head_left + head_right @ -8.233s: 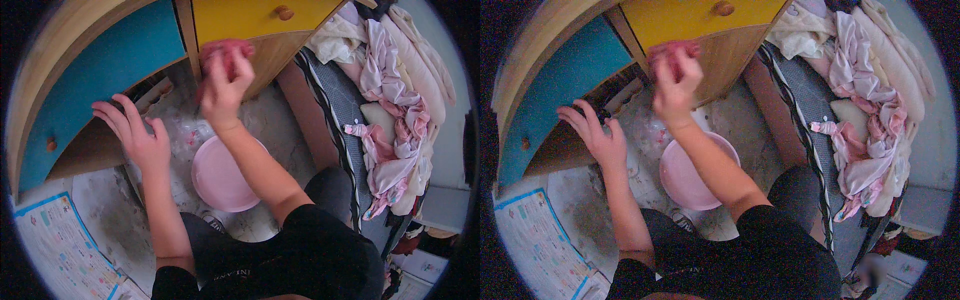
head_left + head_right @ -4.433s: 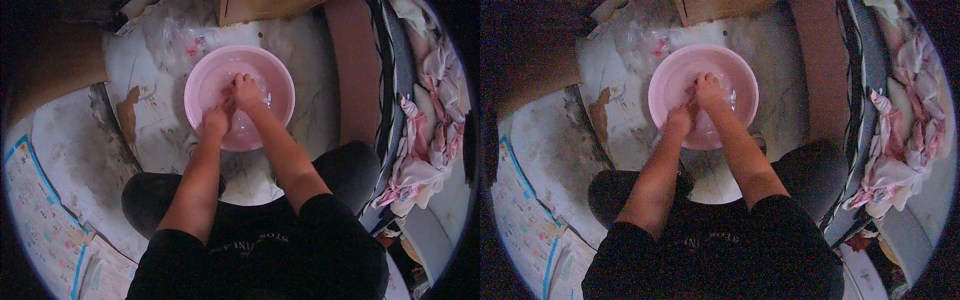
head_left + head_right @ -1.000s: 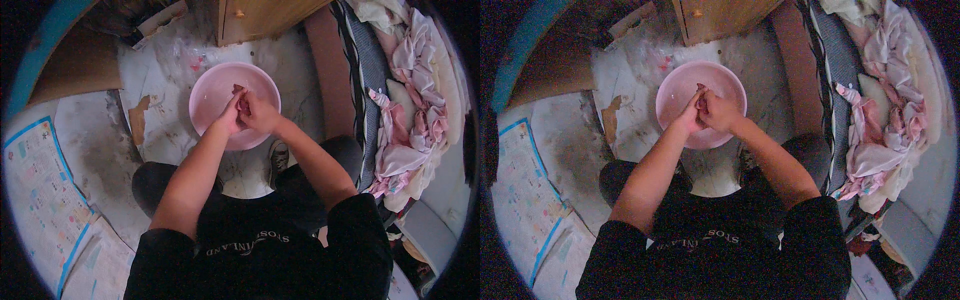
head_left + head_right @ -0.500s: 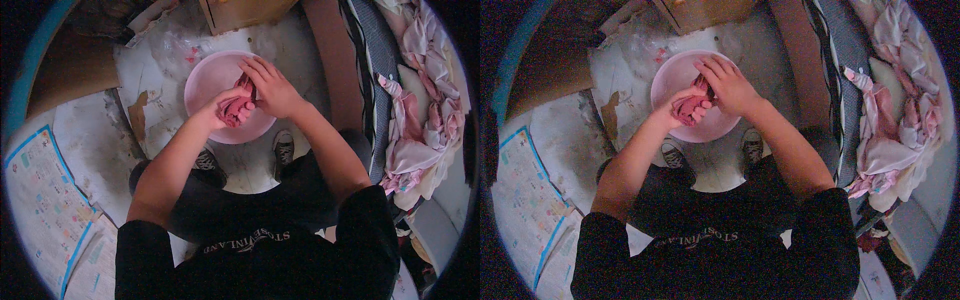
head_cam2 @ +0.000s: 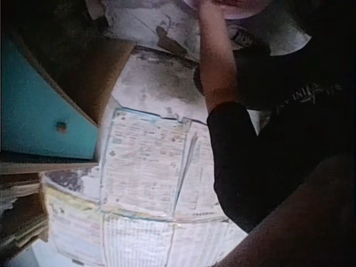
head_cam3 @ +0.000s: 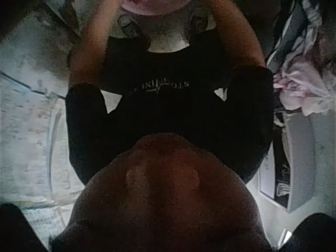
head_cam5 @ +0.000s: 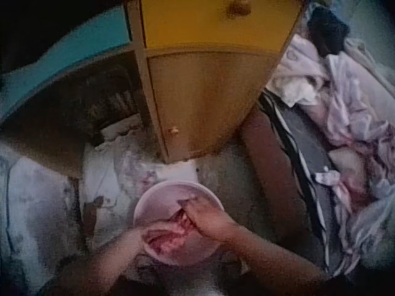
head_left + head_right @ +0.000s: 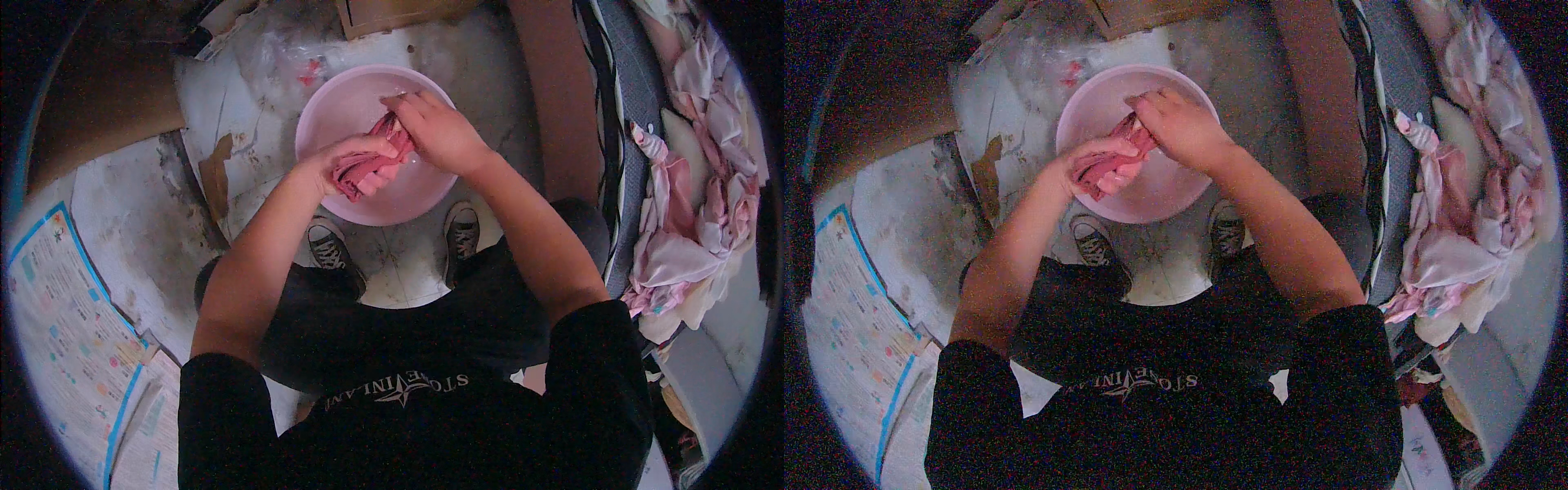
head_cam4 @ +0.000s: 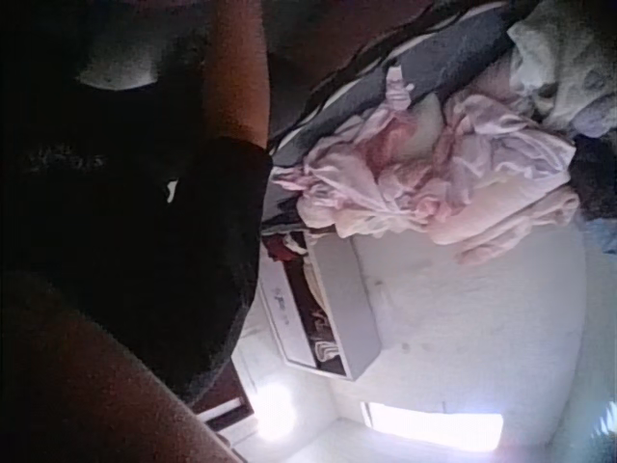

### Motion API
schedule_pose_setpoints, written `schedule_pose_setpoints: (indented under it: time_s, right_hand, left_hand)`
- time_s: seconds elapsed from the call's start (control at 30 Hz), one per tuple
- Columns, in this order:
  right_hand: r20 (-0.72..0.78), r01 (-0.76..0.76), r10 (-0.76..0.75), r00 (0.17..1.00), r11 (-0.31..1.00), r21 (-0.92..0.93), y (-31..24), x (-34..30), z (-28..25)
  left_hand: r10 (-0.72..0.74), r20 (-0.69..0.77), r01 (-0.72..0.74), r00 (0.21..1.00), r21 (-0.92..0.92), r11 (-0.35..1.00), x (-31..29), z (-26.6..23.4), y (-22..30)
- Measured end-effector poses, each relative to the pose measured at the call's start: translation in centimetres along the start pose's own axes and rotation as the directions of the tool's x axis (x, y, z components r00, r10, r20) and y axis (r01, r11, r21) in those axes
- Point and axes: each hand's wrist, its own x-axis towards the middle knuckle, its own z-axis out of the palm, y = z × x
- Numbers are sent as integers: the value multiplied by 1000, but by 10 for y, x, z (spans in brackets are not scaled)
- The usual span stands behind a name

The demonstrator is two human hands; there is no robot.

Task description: The person wipes the top and sides of a wooden desk with a pink cloth. They then dip the cloth into a pink basin of water, wring it out, and continue wiping the drawers and front of the desk.

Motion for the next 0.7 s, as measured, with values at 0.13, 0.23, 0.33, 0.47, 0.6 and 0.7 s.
schedule_pose_setpoints:
  time_s: [0.13, 0.23, 0.33, 0.47, 0.6, 0.7]
  right_hand:
    - [42, -58, 59, 997, 997, -42, 5, -2, 2]
    - [117, -79, 86, 989, 995, -65, 3, -1, 7]
    - [264, -167, 203, 943, 974, -153, -3, 1, 12]
    - [447, -289, 311, 839, 950, -118, -11, 10, 7]
    - [480, -368, 348, 805, 928, -56, -7, 11, 19]
    - [501, -399, 324, 803, 915, 49, -2, 11, 28]
  left_hand:
    - [189, -271, -56, 944, 433, 900, -6, 27, 7]
    - [310, -200, -51, 929, 763, 644, 4, 4, 6]
    - [420, -372, 216, 828, 902, 373, 11, 21, -3]
    - [580, -390, 367, 716, 916, 163, 20, 26, -11]
    - [734, -200, 409, 650, 905, -116, 24, 14, -17]
    - [769, -82, 420, 634, 871, -253, 25, 11, -19]
